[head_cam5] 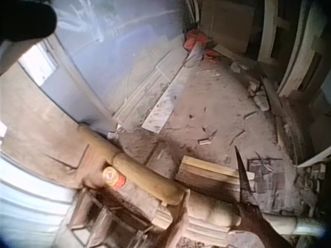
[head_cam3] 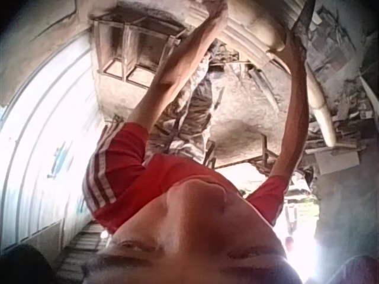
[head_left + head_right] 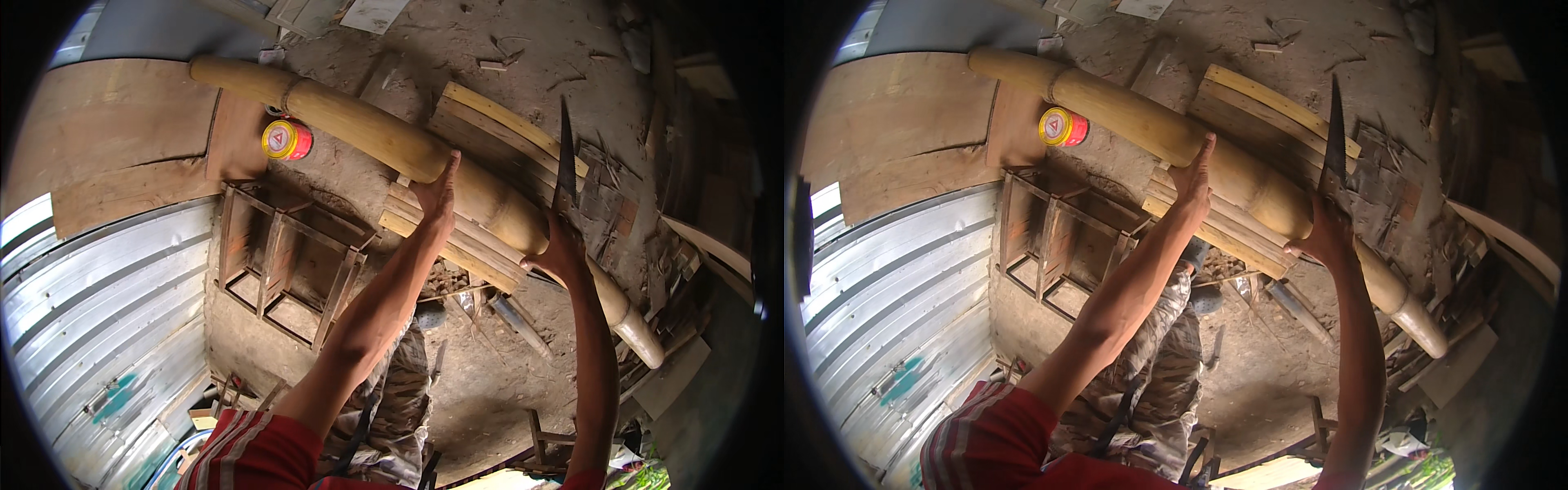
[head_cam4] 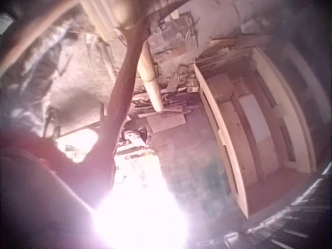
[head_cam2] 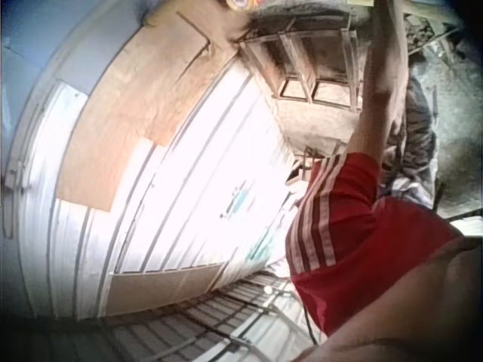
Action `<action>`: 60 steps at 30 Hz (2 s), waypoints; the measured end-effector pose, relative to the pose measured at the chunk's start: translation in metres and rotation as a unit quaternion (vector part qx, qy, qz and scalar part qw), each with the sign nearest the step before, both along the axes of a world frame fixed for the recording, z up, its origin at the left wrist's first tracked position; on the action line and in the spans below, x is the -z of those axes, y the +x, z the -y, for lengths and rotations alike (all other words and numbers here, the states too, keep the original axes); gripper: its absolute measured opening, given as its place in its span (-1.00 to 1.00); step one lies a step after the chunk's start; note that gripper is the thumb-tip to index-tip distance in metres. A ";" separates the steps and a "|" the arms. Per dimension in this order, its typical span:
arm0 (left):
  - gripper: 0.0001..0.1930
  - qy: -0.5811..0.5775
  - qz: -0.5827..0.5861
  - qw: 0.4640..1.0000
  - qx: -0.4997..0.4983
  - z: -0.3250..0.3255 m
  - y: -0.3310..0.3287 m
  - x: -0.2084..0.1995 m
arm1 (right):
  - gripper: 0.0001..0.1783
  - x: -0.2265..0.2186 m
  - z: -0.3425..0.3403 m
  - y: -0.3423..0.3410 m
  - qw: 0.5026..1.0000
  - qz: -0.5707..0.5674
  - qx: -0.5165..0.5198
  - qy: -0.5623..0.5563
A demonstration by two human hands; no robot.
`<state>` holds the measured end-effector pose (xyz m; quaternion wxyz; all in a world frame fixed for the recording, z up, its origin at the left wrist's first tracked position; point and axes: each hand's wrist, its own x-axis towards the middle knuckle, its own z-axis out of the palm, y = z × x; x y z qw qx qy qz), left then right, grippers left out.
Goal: The person uses a hand saw to cut a long bamboo pole into shorter sections. They reposition the pole and continue sawing through it multiple times, producing several cut pieces.
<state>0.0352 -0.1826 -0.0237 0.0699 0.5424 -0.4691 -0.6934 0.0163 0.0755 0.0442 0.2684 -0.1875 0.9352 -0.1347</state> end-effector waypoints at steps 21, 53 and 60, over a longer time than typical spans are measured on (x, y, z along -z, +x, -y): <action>-0.25 0.015 -0.001 0.999 0.051 0.001 0.123 -0.009 | 0.07 -0.021 -0.006 0.167 0.995 -0.091 0.013 -0.026; 0.10 -0.020 0.165 0.954 0.251 -0.026 0.321 0.115 | 0.16 0.121 -0.016 0.440 0.969 0.105 0.222 0.023; 0.13 0.039 0.168 0.941 0.292 0.021 0.298 0.231 | 0.12 0.196 -0.011 0.402 0.979 0.058 0.191 -0.028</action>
